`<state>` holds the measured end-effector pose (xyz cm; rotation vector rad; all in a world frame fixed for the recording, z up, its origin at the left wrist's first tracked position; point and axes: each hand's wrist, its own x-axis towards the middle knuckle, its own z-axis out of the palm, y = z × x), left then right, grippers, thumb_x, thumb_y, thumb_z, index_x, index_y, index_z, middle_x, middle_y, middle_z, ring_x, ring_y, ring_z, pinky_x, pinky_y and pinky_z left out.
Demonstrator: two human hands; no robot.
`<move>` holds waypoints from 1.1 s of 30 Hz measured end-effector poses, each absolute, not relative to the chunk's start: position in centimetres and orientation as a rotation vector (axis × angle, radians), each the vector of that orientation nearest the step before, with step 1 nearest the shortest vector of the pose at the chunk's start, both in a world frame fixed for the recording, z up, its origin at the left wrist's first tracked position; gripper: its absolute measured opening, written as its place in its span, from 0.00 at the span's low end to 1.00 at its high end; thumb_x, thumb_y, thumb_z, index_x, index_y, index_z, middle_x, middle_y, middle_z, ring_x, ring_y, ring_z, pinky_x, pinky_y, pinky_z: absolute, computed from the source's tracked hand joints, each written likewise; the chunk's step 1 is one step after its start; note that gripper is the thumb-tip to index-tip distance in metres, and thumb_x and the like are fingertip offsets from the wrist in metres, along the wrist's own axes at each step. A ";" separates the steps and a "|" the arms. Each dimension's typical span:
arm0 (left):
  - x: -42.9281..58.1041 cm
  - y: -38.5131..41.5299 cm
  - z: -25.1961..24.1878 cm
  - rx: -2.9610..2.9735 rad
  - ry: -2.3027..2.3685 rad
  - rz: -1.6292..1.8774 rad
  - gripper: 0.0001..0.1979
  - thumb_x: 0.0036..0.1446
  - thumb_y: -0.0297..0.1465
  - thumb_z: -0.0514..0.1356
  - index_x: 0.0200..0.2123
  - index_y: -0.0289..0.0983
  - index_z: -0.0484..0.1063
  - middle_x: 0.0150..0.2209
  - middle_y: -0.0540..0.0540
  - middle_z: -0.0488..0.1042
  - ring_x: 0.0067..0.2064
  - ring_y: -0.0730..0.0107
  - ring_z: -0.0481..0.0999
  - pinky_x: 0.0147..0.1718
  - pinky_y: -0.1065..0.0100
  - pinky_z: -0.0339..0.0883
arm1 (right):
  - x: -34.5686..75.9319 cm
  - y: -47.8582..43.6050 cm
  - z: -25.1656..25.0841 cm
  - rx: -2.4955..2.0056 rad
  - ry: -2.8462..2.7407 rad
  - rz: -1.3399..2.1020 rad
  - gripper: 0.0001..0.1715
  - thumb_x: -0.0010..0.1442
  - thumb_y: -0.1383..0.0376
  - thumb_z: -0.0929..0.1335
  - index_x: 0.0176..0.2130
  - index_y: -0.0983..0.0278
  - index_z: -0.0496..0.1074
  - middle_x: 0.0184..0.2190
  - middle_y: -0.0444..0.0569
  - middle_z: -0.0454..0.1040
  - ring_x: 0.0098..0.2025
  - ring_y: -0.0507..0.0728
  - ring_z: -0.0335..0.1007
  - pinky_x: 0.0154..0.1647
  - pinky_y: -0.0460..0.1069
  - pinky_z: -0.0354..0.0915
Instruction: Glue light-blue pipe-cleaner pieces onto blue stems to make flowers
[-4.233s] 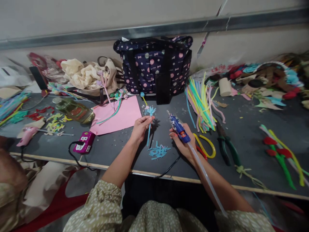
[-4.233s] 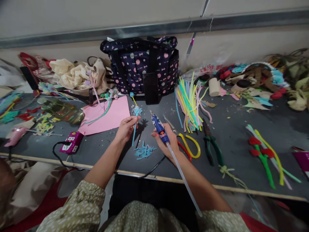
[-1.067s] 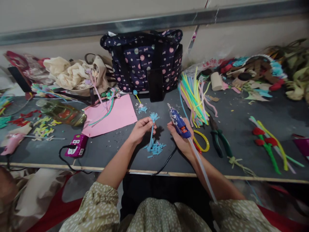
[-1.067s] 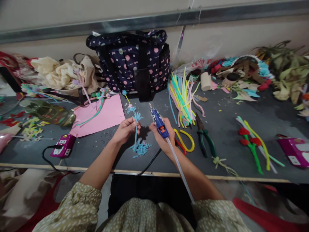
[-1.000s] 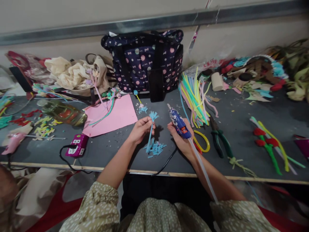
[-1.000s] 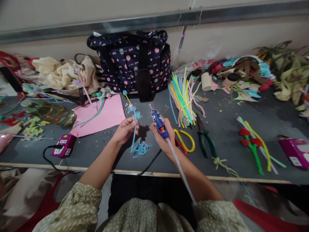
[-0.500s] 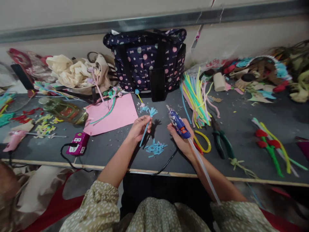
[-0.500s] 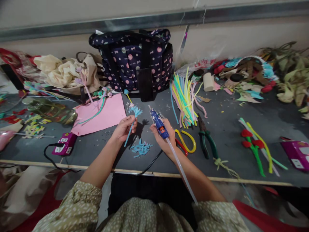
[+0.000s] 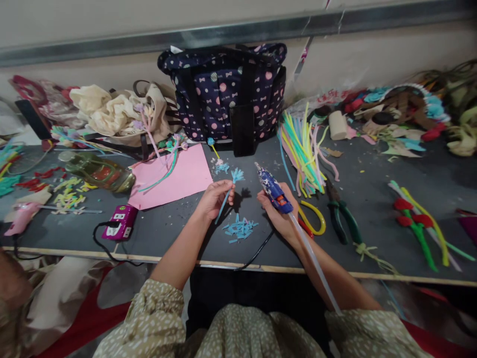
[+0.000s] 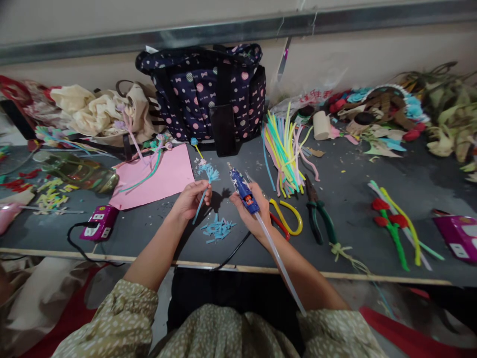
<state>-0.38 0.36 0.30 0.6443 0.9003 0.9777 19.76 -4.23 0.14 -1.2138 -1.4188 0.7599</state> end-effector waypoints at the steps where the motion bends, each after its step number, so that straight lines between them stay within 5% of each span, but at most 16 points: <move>1: -0.4 0.3 0.3 0.649 0.897 0.936 0.15 0.44 0.36 0.72 0.28 0.33 0.71 0.20 0.52 0.69 0.19 0.79 0.66 0.18 0.75 0.63 | 19.8 -4.2 0.1 -1.226 -1.413 0.755 0.11 0.58 0.58 0.72 0.37 0.60 0.69 0.31 0.43 0.75 0.29 0.53 0.70 0.36 0.51 0.69; 33: 0.5 -0.8 -0.7 1.008 0.939 0.705 0.10 0.51 0.36 0.68 0.28 0.34 0.76 0.21 0.50 0.71 0.18 0.81 0.67 0.18 0.76 0.60 | 19.7 -4.1 -0.1 -1.305 -1.423 0.692 0.11 0.57 0.58 0.72 0.36 0.60 0.67 0.30 0.43 0.74 0.31 0.54 0.70 0.34 0.50 0.68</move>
